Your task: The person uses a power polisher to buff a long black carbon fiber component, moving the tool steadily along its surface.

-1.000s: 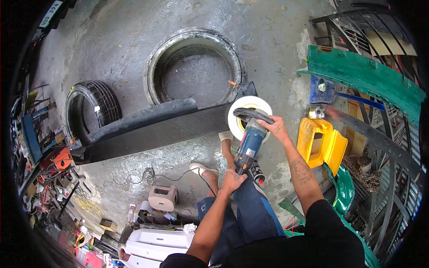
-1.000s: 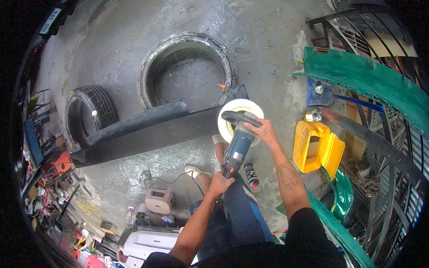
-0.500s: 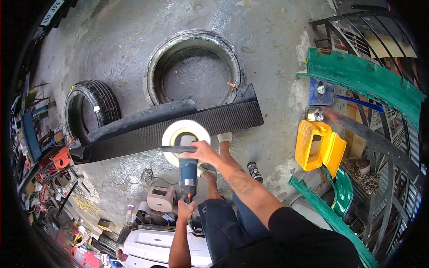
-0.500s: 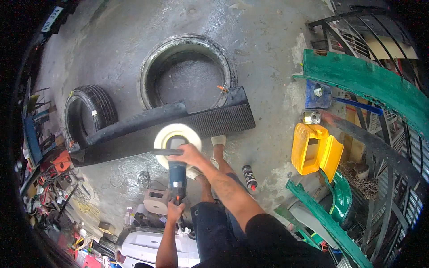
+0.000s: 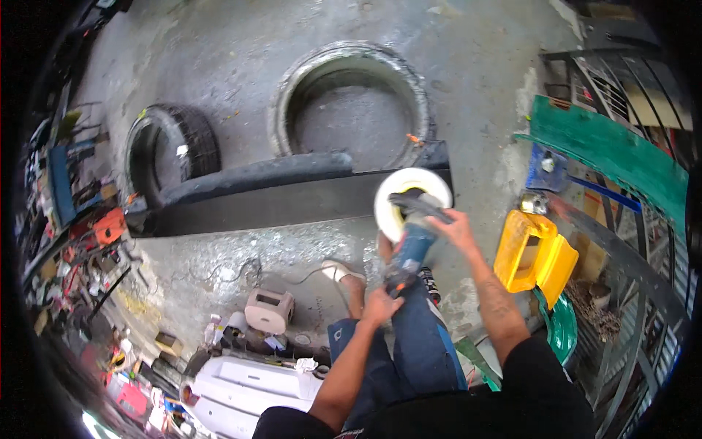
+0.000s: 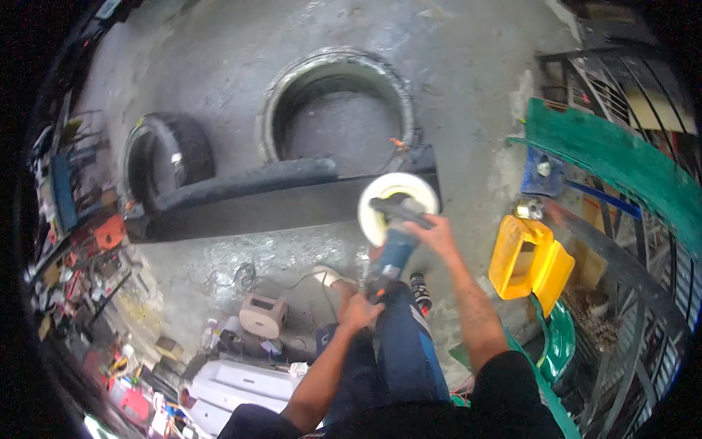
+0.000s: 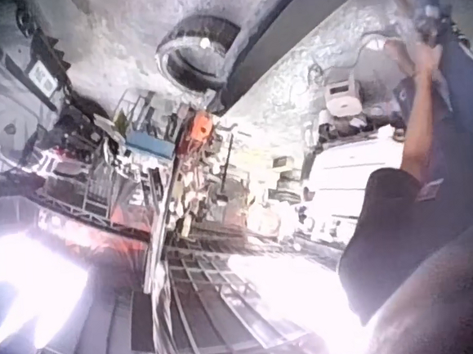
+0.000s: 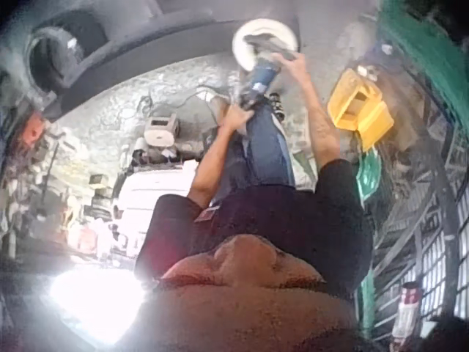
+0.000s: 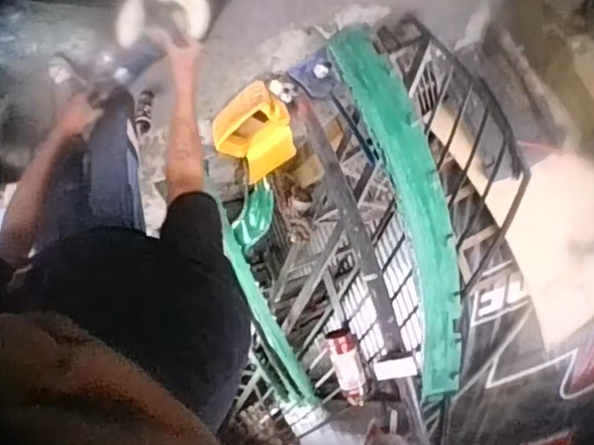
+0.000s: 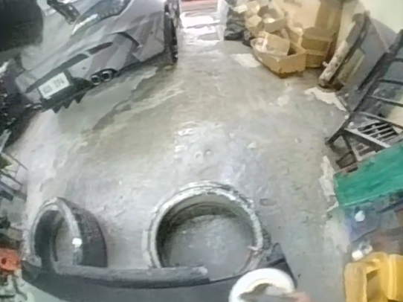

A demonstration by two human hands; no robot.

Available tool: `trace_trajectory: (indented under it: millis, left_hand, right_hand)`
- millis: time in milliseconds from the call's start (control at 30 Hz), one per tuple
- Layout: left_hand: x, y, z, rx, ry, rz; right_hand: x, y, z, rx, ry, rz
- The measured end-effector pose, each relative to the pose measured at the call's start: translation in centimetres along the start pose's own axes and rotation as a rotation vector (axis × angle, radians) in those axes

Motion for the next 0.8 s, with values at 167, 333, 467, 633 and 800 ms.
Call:
trace_trajectory:
  millis: [167,333,467,633,800]
  left_hand:
    - [2.7,-2.1,-2.4,0.029,0.047,0.065]
    - [-1.6,-5.2,1.7,-0.014,0.039,0.103]
    - [-7.7,-10.9,7.2,-0.07,0.195,0.045]
    - [-14.2,-16.0,11.0,-0.16,0.486,0.249]
    - [-13.6,-17.3,11.7,-0.204,0.542,0.311]
  right_hand:
    - [-1.9,0.3,-1.2,0.045,-0.031,0.053]
    - [5.1,-1.0,-0.2,0.035,-0.146,0.046]
    - [17.3,-4.7,0.6,-0.182,-0.31,0.048]
    - [31.3,-12.7,0.8,-0.184,-0.654,0.147]
    - [33.2,-13.9,1.8,-0.241,-0.717,0.119]
Point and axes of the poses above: each hand's wrist, its own z-axis away from the middle knuckle, its own x-axis out of the palm, y = z × x, the point moved 6 cm from there along -z, towards the middle knuckle, and after that the axes turned 13 degrees about x, right-handed, at the moved point
